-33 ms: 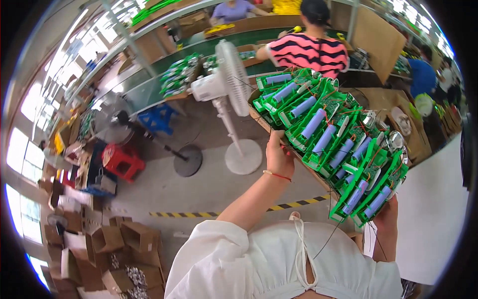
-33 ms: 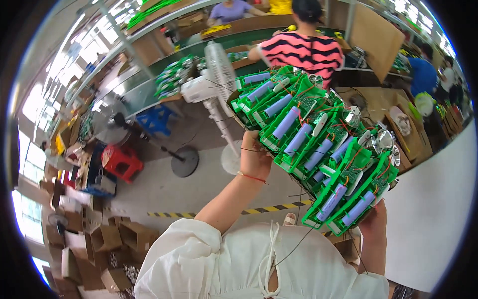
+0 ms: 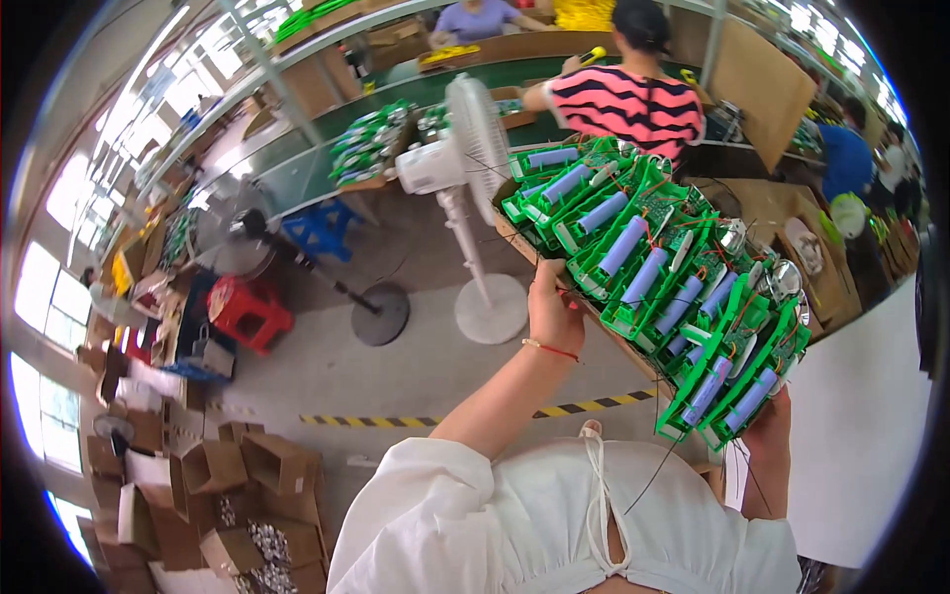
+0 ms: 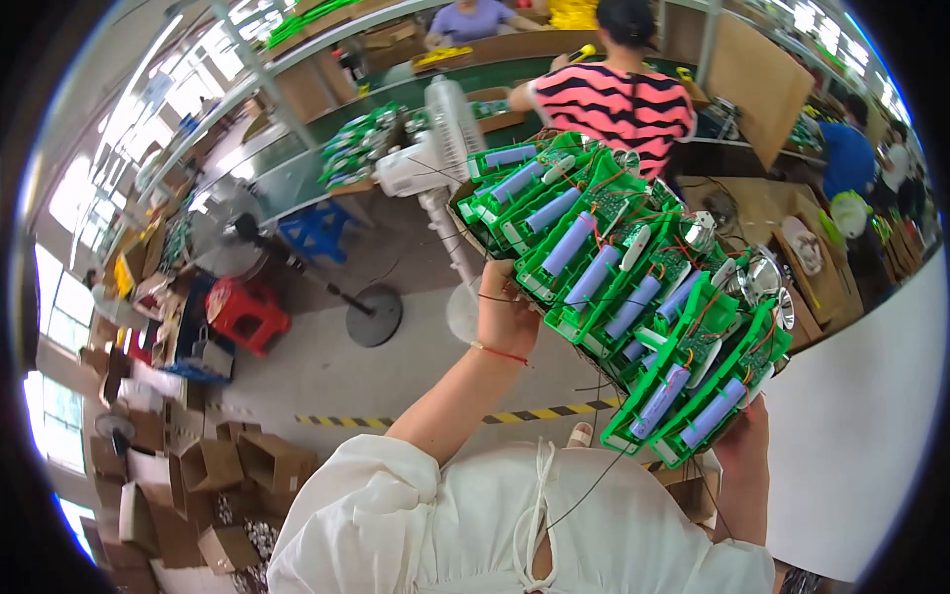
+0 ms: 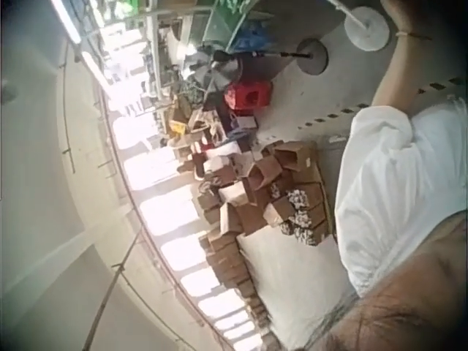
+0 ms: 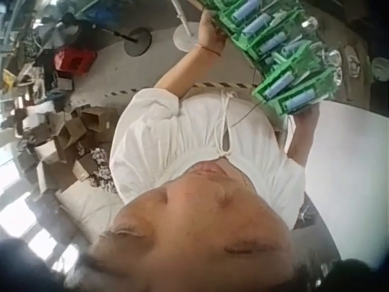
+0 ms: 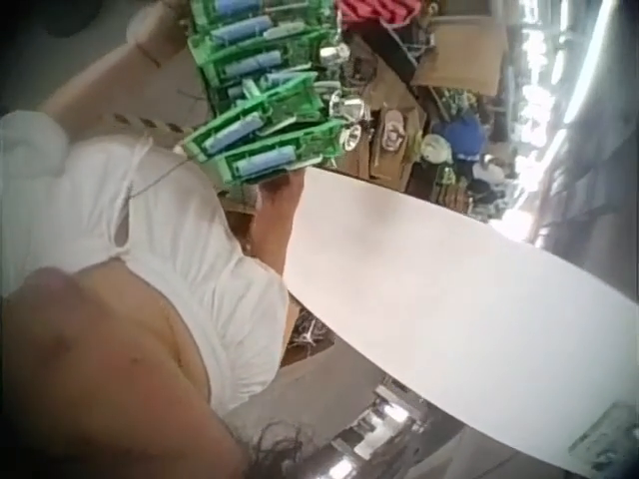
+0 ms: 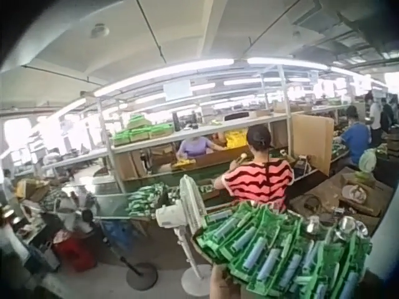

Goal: Soldering electrical wires onto small circuit boards at an assembly line station.

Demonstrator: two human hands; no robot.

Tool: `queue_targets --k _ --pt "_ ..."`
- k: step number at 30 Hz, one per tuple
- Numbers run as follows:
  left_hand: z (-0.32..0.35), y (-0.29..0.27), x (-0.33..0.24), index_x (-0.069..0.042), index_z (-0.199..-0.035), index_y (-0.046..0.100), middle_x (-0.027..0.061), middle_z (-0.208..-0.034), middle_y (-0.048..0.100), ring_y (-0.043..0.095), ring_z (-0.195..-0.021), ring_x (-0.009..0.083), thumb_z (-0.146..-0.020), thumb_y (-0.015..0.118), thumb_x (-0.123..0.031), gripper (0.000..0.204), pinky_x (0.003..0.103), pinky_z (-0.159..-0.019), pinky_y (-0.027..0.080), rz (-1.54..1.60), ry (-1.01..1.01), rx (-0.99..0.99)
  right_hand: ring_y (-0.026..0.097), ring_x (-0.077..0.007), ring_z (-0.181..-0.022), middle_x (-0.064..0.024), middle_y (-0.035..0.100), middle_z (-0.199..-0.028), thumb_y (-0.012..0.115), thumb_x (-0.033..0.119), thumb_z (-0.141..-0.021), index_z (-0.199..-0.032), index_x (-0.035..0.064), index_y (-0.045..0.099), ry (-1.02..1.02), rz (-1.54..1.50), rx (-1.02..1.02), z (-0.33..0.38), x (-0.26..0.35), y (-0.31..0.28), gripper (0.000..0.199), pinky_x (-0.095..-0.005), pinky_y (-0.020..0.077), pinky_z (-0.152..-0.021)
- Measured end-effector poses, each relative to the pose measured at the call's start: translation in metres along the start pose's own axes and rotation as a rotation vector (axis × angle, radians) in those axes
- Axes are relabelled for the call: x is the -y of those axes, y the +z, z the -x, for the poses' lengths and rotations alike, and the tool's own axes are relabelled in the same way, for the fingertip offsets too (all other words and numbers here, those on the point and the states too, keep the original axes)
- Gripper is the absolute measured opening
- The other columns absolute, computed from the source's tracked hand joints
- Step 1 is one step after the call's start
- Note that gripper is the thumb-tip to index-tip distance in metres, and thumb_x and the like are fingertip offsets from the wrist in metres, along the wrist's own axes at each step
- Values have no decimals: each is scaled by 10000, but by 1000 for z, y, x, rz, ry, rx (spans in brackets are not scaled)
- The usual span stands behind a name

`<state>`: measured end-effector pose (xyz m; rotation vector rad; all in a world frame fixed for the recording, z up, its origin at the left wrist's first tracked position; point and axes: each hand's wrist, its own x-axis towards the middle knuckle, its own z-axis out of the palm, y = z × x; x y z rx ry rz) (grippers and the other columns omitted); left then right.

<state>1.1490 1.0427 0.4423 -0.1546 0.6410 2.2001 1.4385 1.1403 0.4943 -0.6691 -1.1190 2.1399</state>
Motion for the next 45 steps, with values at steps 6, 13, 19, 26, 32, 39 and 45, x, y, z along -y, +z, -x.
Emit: queue_targets --k 6,13,19,26,32,39,45 --pt "174 -129 -166 -100 -716 455 4 -673 470 473 -653 144 -737 538 -234 160 326 -543 400 -64 234 -254 541 -245 -1018 -94 557 -1124 597 298 -803 -1172 44 479 148 -88 172 101 -136 126 463 -399 435 -885" --pt "295 -292 -341 -115 -874 507 -13 -798 491 468 -810 164 -739 565 -245 197 358 -679 409 45 472 -437 537 -239 -1032 -98 554 -1129 575 268 -789 -1169 30 476 406 -28 409 133 -278 303 459 -394 424 -892" --pt "341 -416 -502 -157 -944 520 -17 -879 513 484 -851 167 -712 593 -260 264 323 -643 404 173 673 -548 549 -244 -1011 -82 567 -1116 595 288 -765 -1161 64 494 705 64 658 97 -412 477 466 -405 424 -902" --pt "339 -561 -718 -91 -989 556 34 -1026 537 508 -927 196 -728 564 -216 289 351 -817 435 250 940 -572 601 -204 -870 -70 591 -1025 594 294 -704 -1123 73 513 873 241 908 32 -573 735 480 -402 503 -745" --pt "338 -641 -926 -38 -1008 571 57 -992 599 566 -910 215 -739 520 -250 347 373 -802 478 251 1053 -703 553 -207 -943 -73 572 -1043 579 286 -725 -1107 55 524 1018 384 1055 -9 -713 969 450 -460 456 -799" --pt "349 -787 -1184 -39 -927 593 62 -920 615 583 -841 211 -712 528 -247 306 377 -750 498 178 1085 -757 520 -215 -995 -71 545 -1091 539 222 -725 -1127 32 489 1120 345 1051 -1 -907 1218 448 -538 390 -868" --pt "327 -879 -1423 -22 -976 591 85 -948 633 616 -851 226 -729 493 -204 321 388 -762 516 110 1067 -708 517 -221 -995 -76 540 -1071 549 218 -723 -1133 58 484 1127 247 1008 -6 -1057 1413 444 -539 388 -866"
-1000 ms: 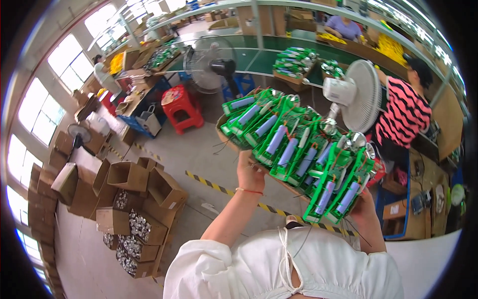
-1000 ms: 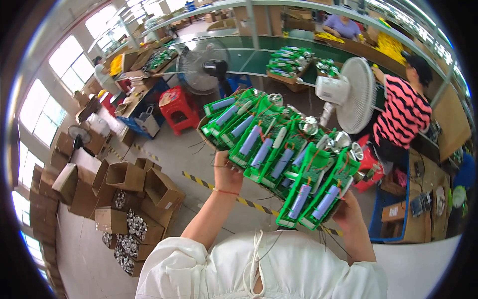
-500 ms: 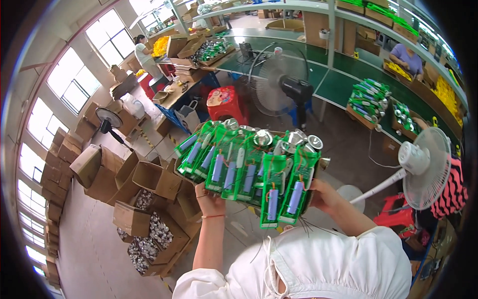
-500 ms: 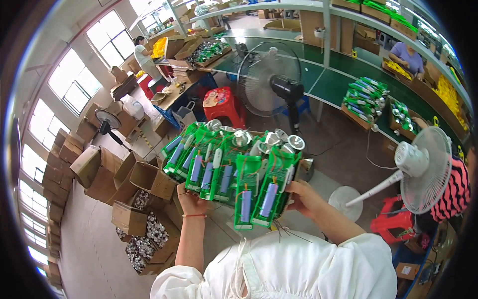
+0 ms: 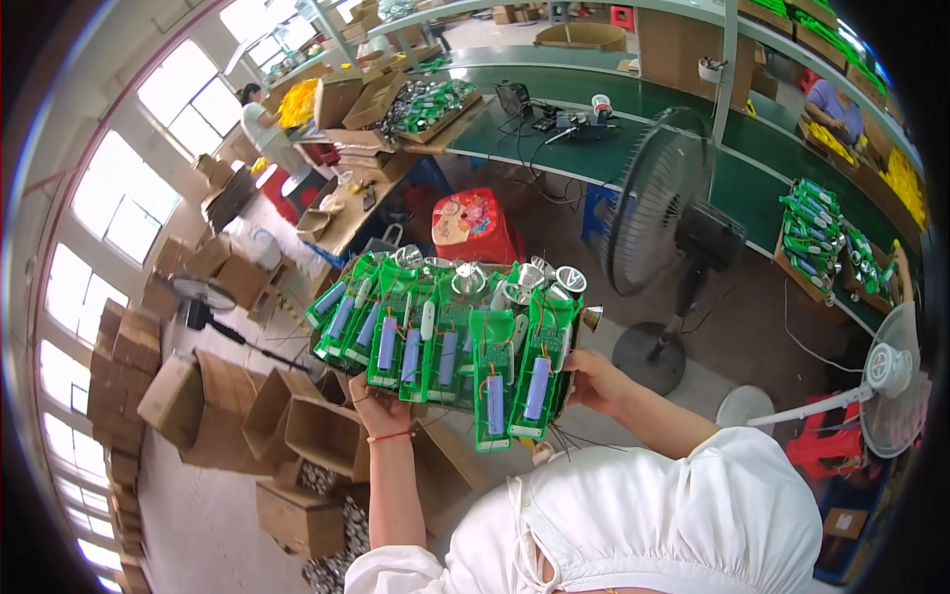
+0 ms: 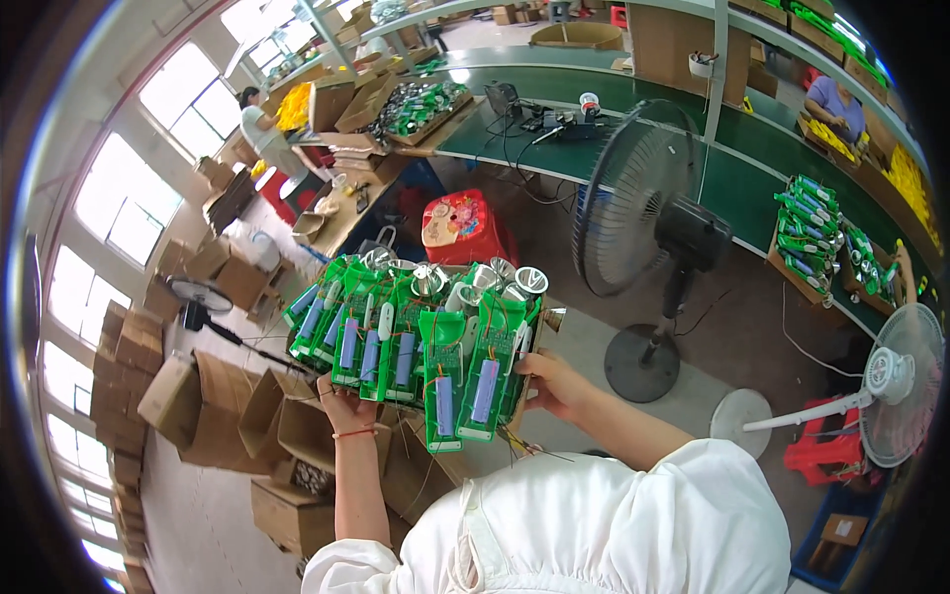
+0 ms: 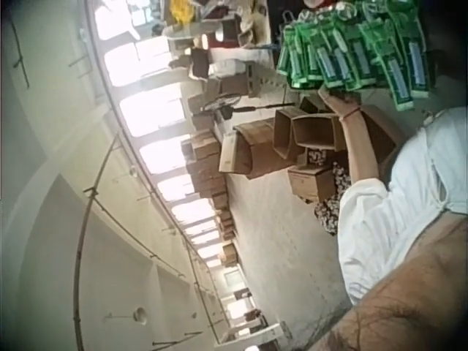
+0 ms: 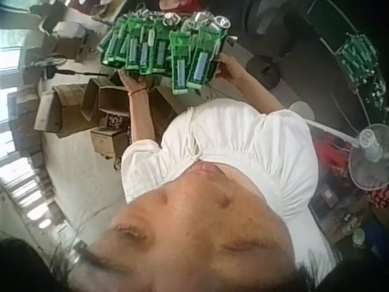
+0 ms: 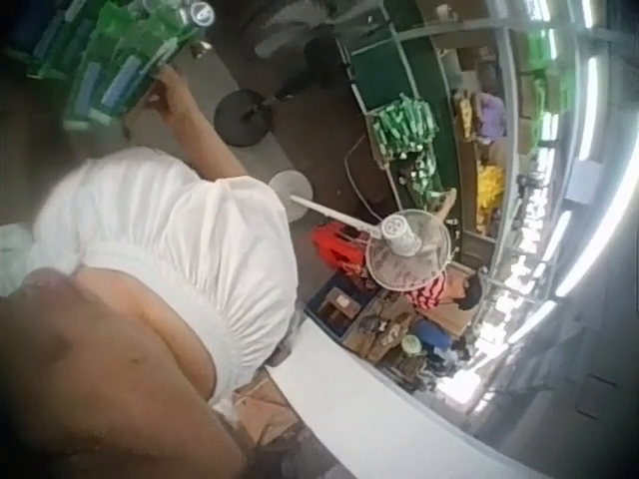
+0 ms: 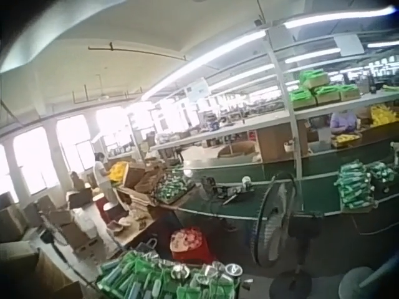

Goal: Soldering electrical wires onto small circuit boards at an assembly line station.

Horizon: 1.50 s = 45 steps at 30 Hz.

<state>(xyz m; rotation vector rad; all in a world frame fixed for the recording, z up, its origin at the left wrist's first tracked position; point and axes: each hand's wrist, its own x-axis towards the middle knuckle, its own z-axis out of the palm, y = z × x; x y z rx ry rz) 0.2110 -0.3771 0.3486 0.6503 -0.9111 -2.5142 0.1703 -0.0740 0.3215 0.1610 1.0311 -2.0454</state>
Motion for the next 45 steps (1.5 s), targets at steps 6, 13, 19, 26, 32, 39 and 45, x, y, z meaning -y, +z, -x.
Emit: queue_targets --k 6,13,19,26,32,39,45 --pt "-226 30 -11 -26 -904 578 52 -867 590 557 -791 184 -689 581 -234 299 336 -708 506 -52 -141 -4 521 -219 -974 -80 535 -1061 550 208 -723 -1147 44 453 -144 -93 -114 -164 48 12 465 -521 426 -801" --pt "-531 194 58 10 -1227 460 125 -1216 518 510 -1096 270 -745 432 -249 548 417 -959 397 -189 -285 352 509 -232 -996 -88 497 -1120 562 197 -719 -1204 47 374 -407 -200 -301 -350 217 -26 542 -477 463 -756" --pt "-659 370 144 13 -1281 393 138 -1230 501 489 -1123 275 -751 409 -218 578 424 -968 385 -135 -598 779 495 -206 -1009 -81 506 -1111 597 212 -718 -1205 57 401 -596 -302 -478 -447 318 -82 547 -449 450 -771" --pt "-798 532 293 30 -1260 403 162 -1260 470 471 -1145 294 -764 409 -211 552 439 -986 370 -190 -851 994 532 -196 -940 -61 534 -1054 591 196 -724 -1148 55 440 -841 -469 -708 -529 430 -155 471 -469 456 -771" --pt "-869 671 438 6 -943 569 114 -1043 607 583 -951 194 -725 447 -145 291 383 -905 450 -278 -1044 1066 557 -208 -939 -51 547 -1049 571 215 -763 -1144 105 432 -1026 -566 -871 -591 513 -232 420 -473 470 -766" --pt "-910 797 642 -1 -1109 528 108 -1042 612 588 -940 208 -741 476 -159 404 388 -907 441 -373 -1259 1230 560 -205 -936 -53 540 -1071 568 213 -782 -1161 135 411 -1219 -672 -999 -630 594 -361 418 -454 480 -753" --pt "-888 876 797 -13 -1152 509 125 -1118 578 557 -1010 261 -763 471 -198 432 415 -947 399 -506 -1294 1254 544 -179 -953 -42 564 -1031 598 201 -766 -1132 115 476 -1299 -707 -1083 -626 649 -490 396 -436 461 -785"
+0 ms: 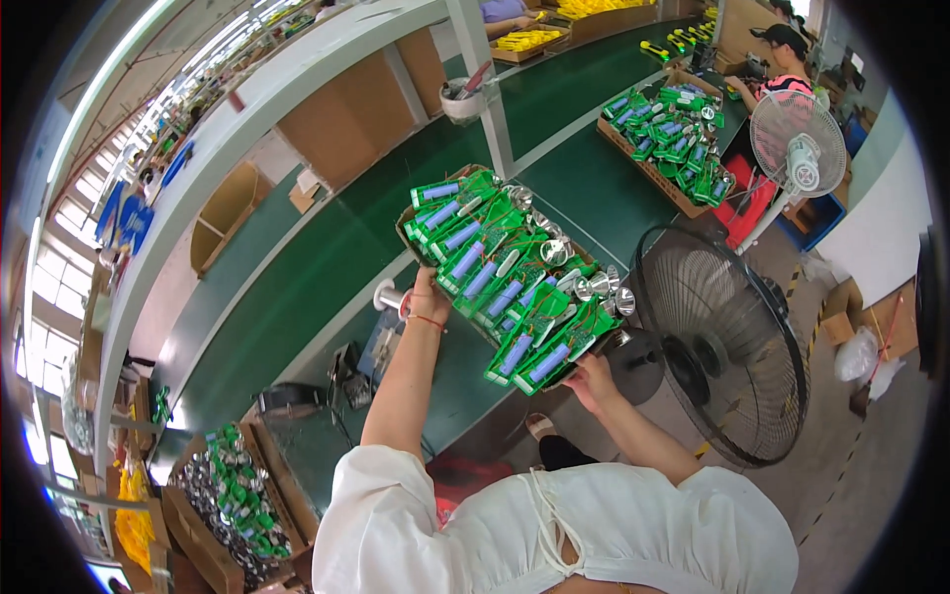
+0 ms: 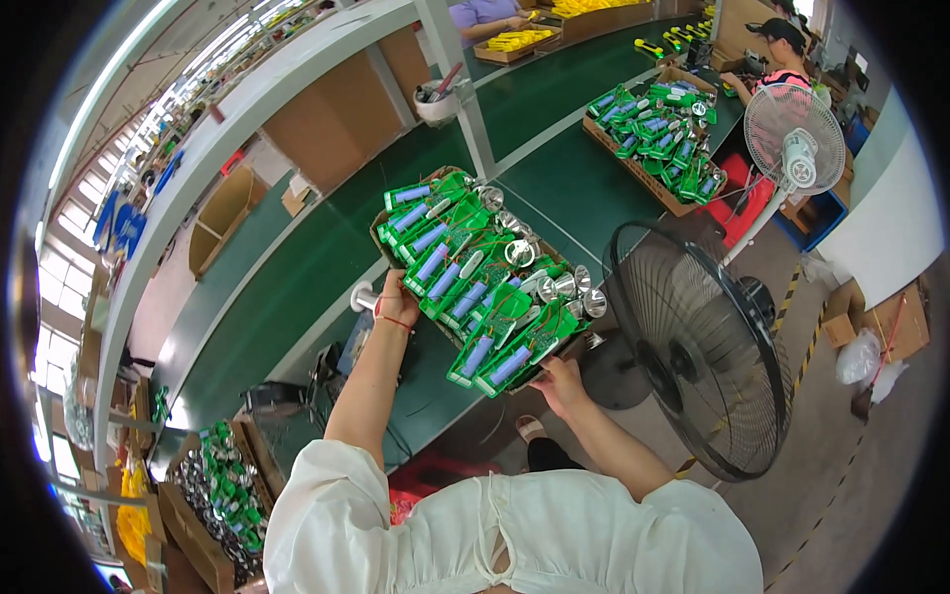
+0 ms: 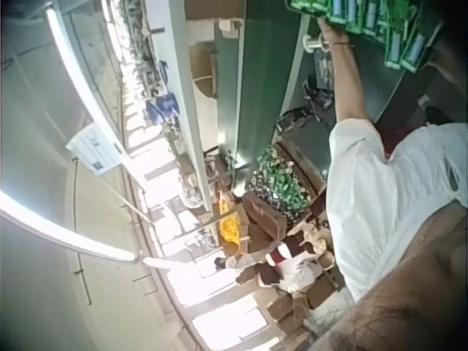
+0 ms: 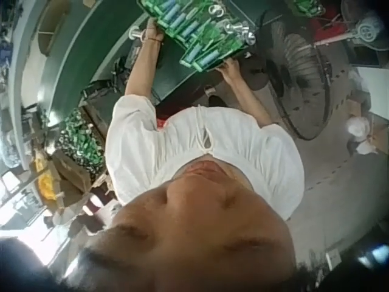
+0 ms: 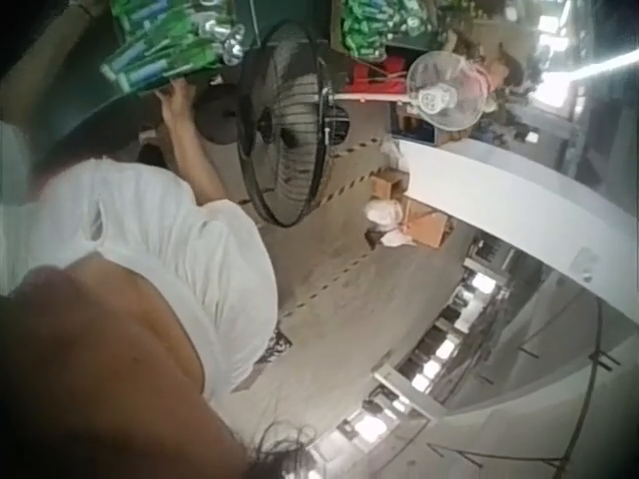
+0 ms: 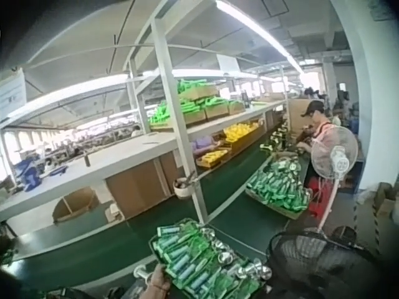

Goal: Soldering electrical wires onto small circuit boards at an assembly line station.

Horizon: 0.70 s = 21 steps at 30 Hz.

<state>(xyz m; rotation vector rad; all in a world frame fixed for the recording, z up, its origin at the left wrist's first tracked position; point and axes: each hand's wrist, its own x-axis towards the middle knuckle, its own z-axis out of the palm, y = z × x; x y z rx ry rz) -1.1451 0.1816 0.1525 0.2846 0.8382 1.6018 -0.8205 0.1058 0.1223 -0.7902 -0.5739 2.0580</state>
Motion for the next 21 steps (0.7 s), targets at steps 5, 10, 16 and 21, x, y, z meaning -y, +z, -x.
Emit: queue_targets --k 5,10,16,21 --pt "-101 -33 2 -109 -915 542 43 -961 579 549 -934 242 -755 481 -86 173 437 -877 420 122 -37 -27 553 -208 -969 -53 549 -1056 625 194 -743 -1146 88 445 -55 -23 25 -93 10 5 453 -433 477 -808" --pt "-157 -24 13 -76 -964 543 72 -994 574 545 -939 278 -776 479 -124 204 468 -866 418 93 -51 -175 541 -193 -980 -44 501 -1117 599 153 -754 -1229 124 358 -41 -40 5 -157 11 -10 533 -436 496 -772" --pt "-204 -47 24 -142 -978 537 47 -949 594 579 -888 241 -808 470 -100 187 432 -787 482 112 -101 -262 540 -210 -994 -51 502 -1128 613 172 -745 -1216 103 354 -41 -18 -54 -198 4 -23 542 -458 488 -779" --pt "-213 -47 39 28 -989 531 122 -923 588 597 -811 282 -720 560 -90 295 431 -720 503 119 -52 -349 534 -212 -1005 -52 503 -1125 589 132 -776 -1205 134 347 51 -36 -144 -206 2 -33 493 -496 456 -810"
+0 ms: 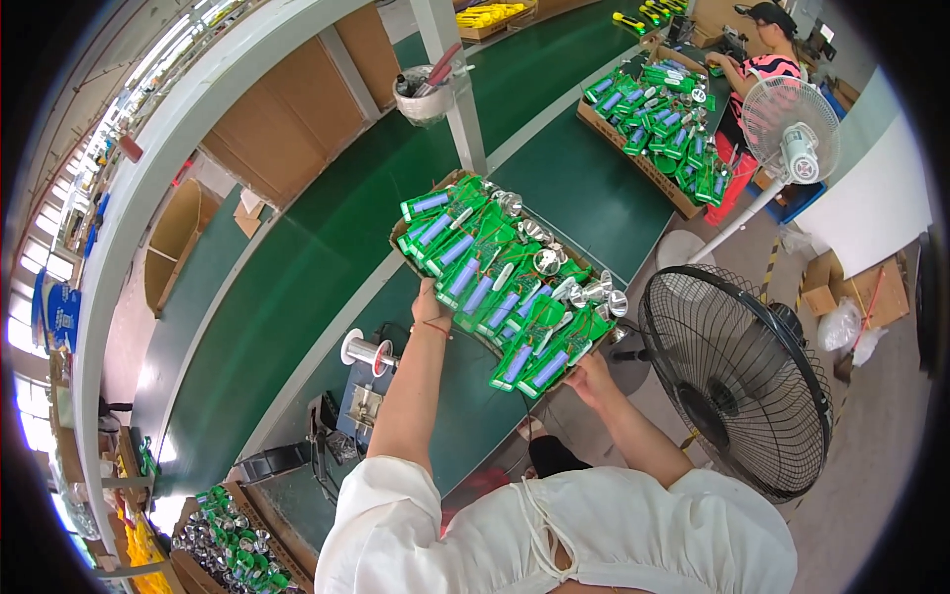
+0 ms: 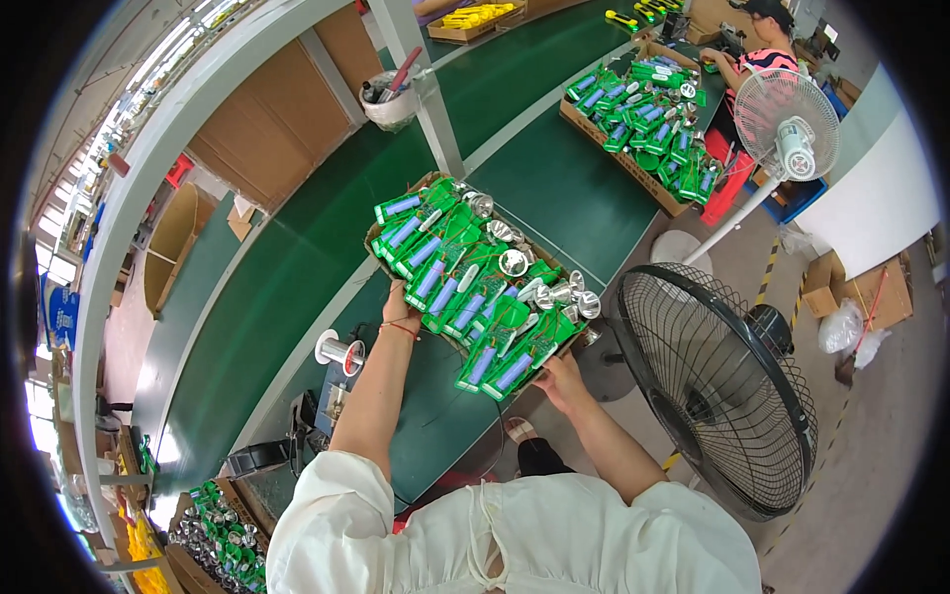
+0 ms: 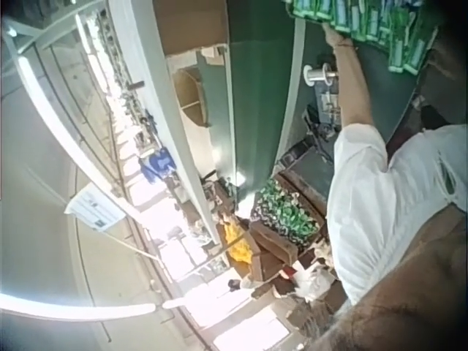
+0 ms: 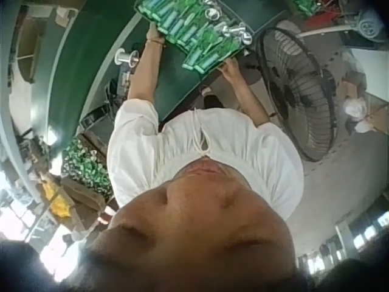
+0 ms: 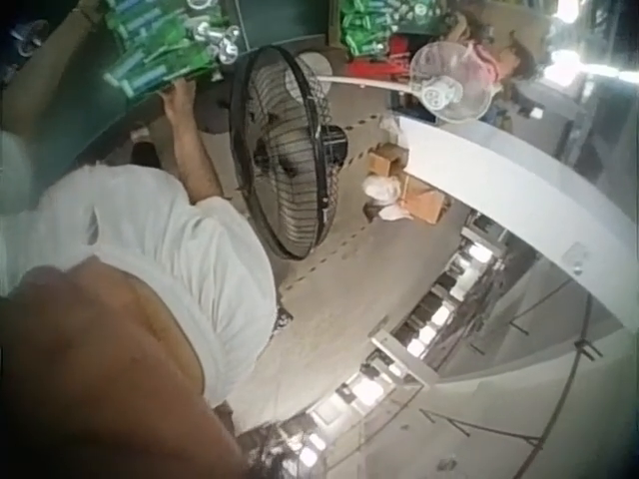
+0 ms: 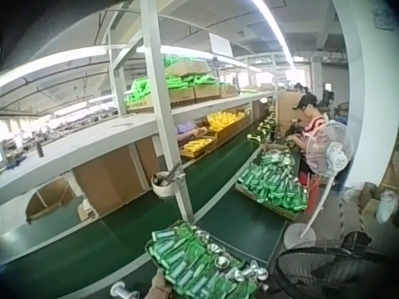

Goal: Soldering electrical wires onto small circuit boards at an assembly line station.

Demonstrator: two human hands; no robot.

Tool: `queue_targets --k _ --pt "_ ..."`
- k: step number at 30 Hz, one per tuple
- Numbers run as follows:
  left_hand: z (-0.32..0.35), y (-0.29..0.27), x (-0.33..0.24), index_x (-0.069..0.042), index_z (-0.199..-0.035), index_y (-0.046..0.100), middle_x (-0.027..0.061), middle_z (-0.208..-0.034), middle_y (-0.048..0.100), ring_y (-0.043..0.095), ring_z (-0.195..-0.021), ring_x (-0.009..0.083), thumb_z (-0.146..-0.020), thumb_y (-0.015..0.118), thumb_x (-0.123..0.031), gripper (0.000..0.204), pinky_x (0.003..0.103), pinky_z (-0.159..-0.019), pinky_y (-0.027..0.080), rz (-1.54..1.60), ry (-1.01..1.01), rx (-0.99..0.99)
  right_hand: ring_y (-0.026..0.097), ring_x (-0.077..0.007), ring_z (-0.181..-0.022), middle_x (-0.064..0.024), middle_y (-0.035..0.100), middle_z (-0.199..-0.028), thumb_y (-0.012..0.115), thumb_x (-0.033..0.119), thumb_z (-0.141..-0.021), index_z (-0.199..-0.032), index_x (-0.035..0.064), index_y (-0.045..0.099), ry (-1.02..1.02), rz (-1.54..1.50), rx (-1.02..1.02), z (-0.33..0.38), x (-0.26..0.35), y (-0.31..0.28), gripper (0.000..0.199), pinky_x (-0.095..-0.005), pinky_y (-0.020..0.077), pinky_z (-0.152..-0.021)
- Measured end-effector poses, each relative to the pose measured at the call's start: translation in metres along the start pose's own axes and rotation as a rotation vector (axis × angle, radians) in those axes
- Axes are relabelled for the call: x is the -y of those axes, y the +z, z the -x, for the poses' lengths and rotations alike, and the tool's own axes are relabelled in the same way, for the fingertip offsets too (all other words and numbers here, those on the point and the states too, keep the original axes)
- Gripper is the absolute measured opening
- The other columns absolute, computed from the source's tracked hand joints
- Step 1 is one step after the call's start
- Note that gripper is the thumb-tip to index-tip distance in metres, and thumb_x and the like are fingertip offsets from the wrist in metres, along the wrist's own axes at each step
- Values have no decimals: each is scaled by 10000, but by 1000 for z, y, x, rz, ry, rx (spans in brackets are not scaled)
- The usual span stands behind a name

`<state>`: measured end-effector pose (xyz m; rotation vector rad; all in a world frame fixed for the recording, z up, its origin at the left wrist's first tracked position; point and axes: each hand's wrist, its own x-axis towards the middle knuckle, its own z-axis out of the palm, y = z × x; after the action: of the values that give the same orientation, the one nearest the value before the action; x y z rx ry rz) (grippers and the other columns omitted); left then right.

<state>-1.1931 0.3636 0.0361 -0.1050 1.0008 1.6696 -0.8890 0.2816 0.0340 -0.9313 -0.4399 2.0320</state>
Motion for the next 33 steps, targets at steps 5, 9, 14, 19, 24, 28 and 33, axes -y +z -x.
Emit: queue_targets --k 5,9,14,19,24,28,33 --pt "-9 -25 -6 -30 -961 556 77 -871 595 604 -748 238 -809 578 -175 211 397 -638 516 -51 2 124 538 -188 -979 -35 514 -1110 593 99 -770 -1205 147 349 -18 15 -73 2 -4 8 501 -444 461 -788" --pt "17 -19 -14 -66 -1058 503 55 -1007 553 540 -894 220 -838 512 -351 360 393 -823 418 -94 -29 199 535 -157 -949 0 534 -1070 603 147 -783 -1193 161 410 2 79 -137 6 -8 2 454 -374 445 -779" --pt "140 -17 26 -64 -1406 59 112 -1472 55 70 -1354 224 -903 393 -392 687 414 -1076 57 -357 335 37 531 -129 -922 27 544 -1059 594 178 -809 -1146 160 473 8 128 -251 21 0 8 358 -366 407 -820" --pt "195 -59 117 -117 -1415 32 84 -1472 38 48 -1348 241 -872 404 -439 734 428 -1065 50 -506 292 -109 467 -90 -950 51 533 -1023 540 189 -822 -1114 162 501 -44 185 -226 32 -14 19 296 -329 381 -781" --pt "146 -21 121 -65 -1408 23 108 -1435 153 192 -1294 219 -904 383 -228 640 339 -1058 129 -466 584 -59 442 -99 -1009 44 489 -1119 485 198 -828 -1197 157 452 -96 229 -294 37 -42 35 373 -334 355 -852" --pt "133 -10 120 3 -1378 92 157 -1414 184 235 -1274 261 -871 431 -162 632 342 -1054 143 -457 706 -125 456 -108 -989 39 495 -1110 424 252 -847 -1222 155 424 -165 264 -425 31 -56 46 387 -332 349 -854" --pt "133 -16 117 31 -1349 216 223 -1414 174 168 -1313 317 -853 454 -261 623 386 -1067 106 -529 705 -124 478 -107 -956 12 537 -1021 385 282 -853 -1047 144 500 -123 218 -519 36 -58 53 265 -320 366 -828"
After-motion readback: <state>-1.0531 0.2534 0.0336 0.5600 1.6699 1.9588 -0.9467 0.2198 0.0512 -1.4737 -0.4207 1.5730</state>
